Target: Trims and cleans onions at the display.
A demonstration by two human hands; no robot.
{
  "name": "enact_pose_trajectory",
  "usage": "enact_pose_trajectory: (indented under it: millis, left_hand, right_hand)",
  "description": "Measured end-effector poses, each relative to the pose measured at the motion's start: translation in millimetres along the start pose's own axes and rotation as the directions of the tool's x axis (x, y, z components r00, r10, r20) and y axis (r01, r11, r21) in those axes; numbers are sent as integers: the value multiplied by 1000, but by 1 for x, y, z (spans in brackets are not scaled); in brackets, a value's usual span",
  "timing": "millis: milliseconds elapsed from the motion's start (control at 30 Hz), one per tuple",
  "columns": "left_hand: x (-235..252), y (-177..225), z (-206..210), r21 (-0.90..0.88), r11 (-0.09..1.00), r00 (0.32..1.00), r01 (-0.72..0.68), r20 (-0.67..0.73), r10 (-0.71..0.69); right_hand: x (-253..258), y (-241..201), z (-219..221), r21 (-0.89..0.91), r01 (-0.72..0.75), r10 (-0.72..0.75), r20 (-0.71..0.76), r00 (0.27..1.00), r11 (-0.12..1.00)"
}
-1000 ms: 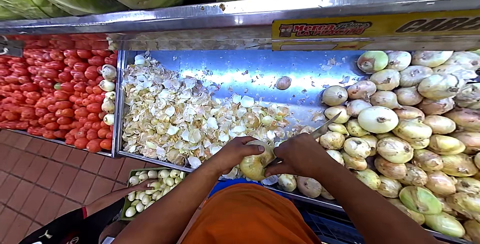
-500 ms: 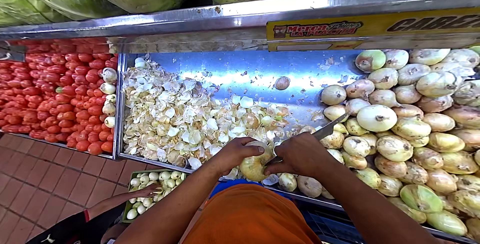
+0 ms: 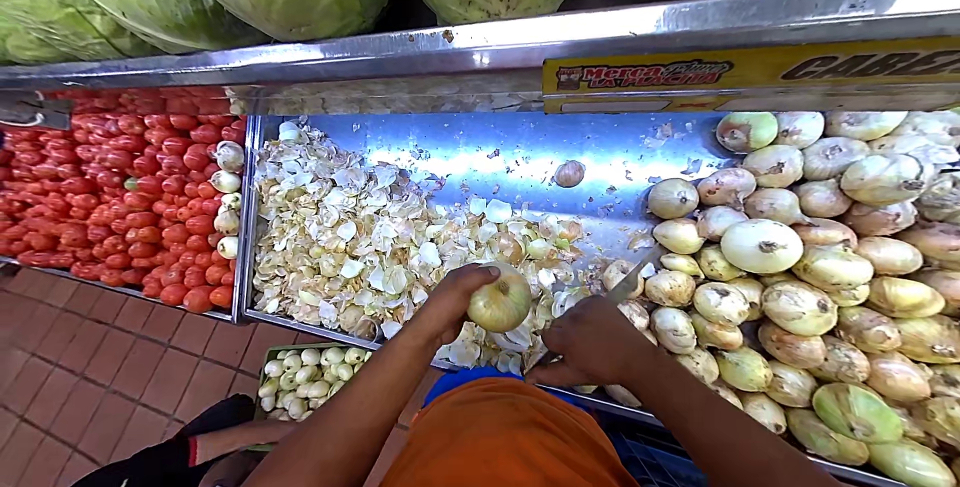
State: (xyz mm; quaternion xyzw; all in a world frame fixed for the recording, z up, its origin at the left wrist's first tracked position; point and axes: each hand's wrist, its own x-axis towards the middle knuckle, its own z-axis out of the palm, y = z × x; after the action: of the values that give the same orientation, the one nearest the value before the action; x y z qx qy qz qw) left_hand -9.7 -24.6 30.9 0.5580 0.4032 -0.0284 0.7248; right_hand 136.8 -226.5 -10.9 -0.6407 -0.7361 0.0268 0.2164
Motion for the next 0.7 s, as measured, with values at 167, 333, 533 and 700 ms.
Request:
enact_pose_trajectory:
  millis: [167, 333, 533, 700]
  left_hand:
    - [-9, 11, -6, 19, 996, 995, -87, 52, 86]
    - [-12, 9, -1, 98, 986, 986, -137, 109, 126]
    - [-15, 10, 6, 229, 966, 989, -123, 109, 101]
    - [-13, -3, 13, 313, 943, 993, -113, 51, 102]
  right_hand:
    - [14, 2, -30, 110, -381, 360, 168, 918, 918]
    - [27, 3, -50, -34, -445, 430, 332, 840, 895]
    - [35, -1, -51, -79, -359, 353, 467, 811, 930]
    - [31, 12, -31, 72, -241, 195, 393, 899, 968]
